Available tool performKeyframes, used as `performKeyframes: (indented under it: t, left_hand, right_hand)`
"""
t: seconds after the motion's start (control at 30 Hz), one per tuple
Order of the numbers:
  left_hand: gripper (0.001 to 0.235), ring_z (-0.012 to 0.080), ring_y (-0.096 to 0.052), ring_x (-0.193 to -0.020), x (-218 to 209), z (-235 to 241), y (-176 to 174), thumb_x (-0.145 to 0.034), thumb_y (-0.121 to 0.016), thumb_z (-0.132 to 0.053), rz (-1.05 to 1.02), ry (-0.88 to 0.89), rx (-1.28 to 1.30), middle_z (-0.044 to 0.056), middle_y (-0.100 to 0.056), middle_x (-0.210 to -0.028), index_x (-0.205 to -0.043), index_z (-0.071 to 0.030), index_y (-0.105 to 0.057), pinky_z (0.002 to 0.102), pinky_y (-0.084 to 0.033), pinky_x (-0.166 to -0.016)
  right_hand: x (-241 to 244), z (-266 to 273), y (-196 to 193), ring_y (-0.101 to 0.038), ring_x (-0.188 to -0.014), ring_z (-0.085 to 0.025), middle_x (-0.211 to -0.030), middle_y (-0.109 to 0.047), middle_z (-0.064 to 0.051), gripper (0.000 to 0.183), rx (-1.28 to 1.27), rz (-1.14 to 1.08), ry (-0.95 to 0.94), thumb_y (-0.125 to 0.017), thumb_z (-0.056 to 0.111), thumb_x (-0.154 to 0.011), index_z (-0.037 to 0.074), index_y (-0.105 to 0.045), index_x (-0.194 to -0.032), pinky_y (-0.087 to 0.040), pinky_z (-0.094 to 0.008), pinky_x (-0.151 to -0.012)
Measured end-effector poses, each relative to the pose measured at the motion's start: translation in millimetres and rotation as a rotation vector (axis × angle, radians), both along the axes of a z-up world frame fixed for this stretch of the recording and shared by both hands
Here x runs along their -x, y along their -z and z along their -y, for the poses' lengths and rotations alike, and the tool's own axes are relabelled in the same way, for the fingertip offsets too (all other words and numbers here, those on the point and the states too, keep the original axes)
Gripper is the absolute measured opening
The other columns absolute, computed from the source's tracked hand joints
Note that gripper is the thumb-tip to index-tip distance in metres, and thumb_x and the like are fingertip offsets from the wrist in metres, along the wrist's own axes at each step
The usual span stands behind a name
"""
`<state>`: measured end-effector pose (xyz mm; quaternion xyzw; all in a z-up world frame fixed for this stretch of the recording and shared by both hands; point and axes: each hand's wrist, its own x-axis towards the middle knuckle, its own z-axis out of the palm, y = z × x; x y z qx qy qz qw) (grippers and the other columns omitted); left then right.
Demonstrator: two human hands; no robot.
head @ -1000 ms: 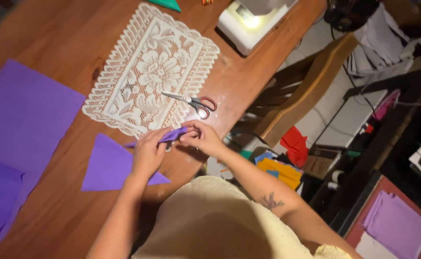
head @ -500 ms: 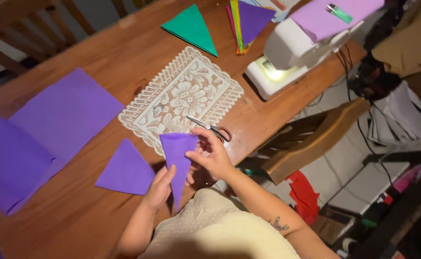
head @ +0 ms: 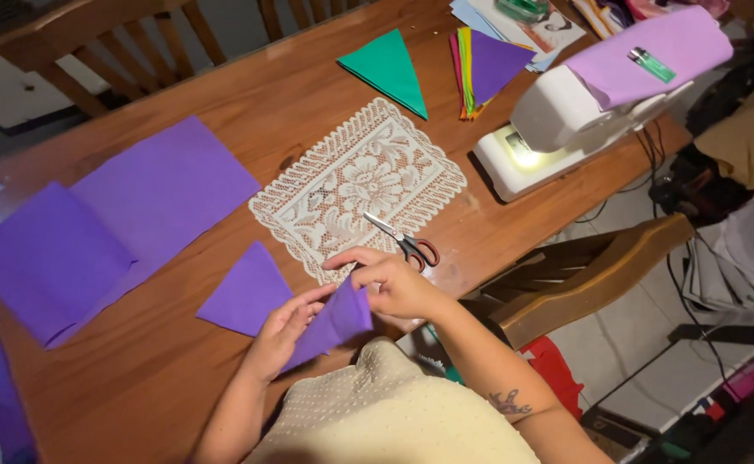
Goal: Cutting purple fabric into triangular shapes using scissors on a wooden table.
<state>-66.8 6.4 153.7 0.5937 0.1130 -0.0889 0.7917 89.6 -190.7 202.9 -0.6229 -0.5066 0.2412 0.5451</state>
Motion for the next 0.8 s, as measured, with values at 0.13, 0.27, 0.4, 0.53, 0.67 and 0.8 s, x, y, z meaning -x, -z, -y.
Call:
performKeyframes:
  t: [0.13,0.27,0.4,0.53,0.67,0.8]
  left_hand:
    - [0.078,0.0261,-0.063,-0.130,3,-1,-14,-0.094,-0.048,-0.061,0.170,0.069,-0.129,0.017,-0.062,-0.145,-0.148,-0.004,-0.050,0.041,-0.050,-0.109]
    - [0.103,0.0246,-0.051,-0.139,1,8,-33,-0.072,-0.083,-0.046,0.164,-0.048,-0.250,0.015,-0.049,-0.152,-0.156,-0.008,-0.037,0.037,-0.039,-0.116]
    - [0.056,0.0256,-0.057,-0.129,-4,2,-28,-0.097,-0.064,-0.030,0.179,-0.158,-0.292,0.019,-0.064,-0.137,-0.146,-0.002,-0.055,0.044,-0.039,-0.116]
    - [0.051,0.0217,-0.060,-0.124,-2,-3,-21,-0.099,-0.062,-0.029,0.072,-0.305,-0.183,0.013,-0.066,-0.137,-0.144,-0.005,-0.060,0.043,-0.043,-0.114]
    - [0.048,0.0209,-0.062,-0.122,-1,-11,-15,-0.096,-0.064,-0.023,0.053,-0.319,-0.109,0.010,-0.070,-0.131,-0.141,-0.007,-0.062,0.042,-0.045,-0.112]
    - [0.059,0.0378,-0.063,-0.126,-2,-8,-40,-0.081,-0.073,-0.005,0.171,-0.149,-0.507,0.022,-0.071,-0.130,-0.139,-0.005,-0.064,0.048,-0.048,-0.108]
  right_hand:
    - [4,-14,0,-0.066,-0.120,-0.025,-0.132,-0.066,-0.012,0.010,-0.014,0.055,0.036,-0.069,0.004,-0.090,0.009,-0.068,-0.081,-0.052,-0.041,-0.105]
    - [15,-27,6,-0.064,-0.120,-0.030,-0.132,-0.066,-0.010,0.002,-0.034,0.313,0.173,-0.071,0.012,-0.087,0.011,-0.069,-0.088,-0.048,-0.047,-0.102]
    - [17,-38,6,-0.061,-0.126,-0.039,-0.133,-0.065,-0.015,0.009,-0.014,0.537,0.152,-0.076,0.017,-0.084,0.011,-0.069,-0.087,-0.047,-0.055,-0.102]
    - [16,-41,7,-0.058,-0.132,-0.040,-0.135,-0.064,-0.016,0.017,-0.111,0.530,0.133,-0.070,0.023,-0.092,0.011,-0.065,-0.081,-0.048,-0.055,-0.101]
    - [11,-43,9,-0.058,-0.132,-0.040,-0.133,-0.065,-0.015,0.047,-0.193,0.505,0.129,-0.049,0.050,-0.103,0.016,-0.067,-0.077,-0.048,-0.054,-0.101]
    - [7,-42,13,-0.060,-0.130,-0.039,-0.133,-0.065,-0.012,0.044,-0.201,0.510,0.173,-0.053,0.054,-0.101,0.021,-0.072,-0.080,-0.050,-0.053,-0.099]
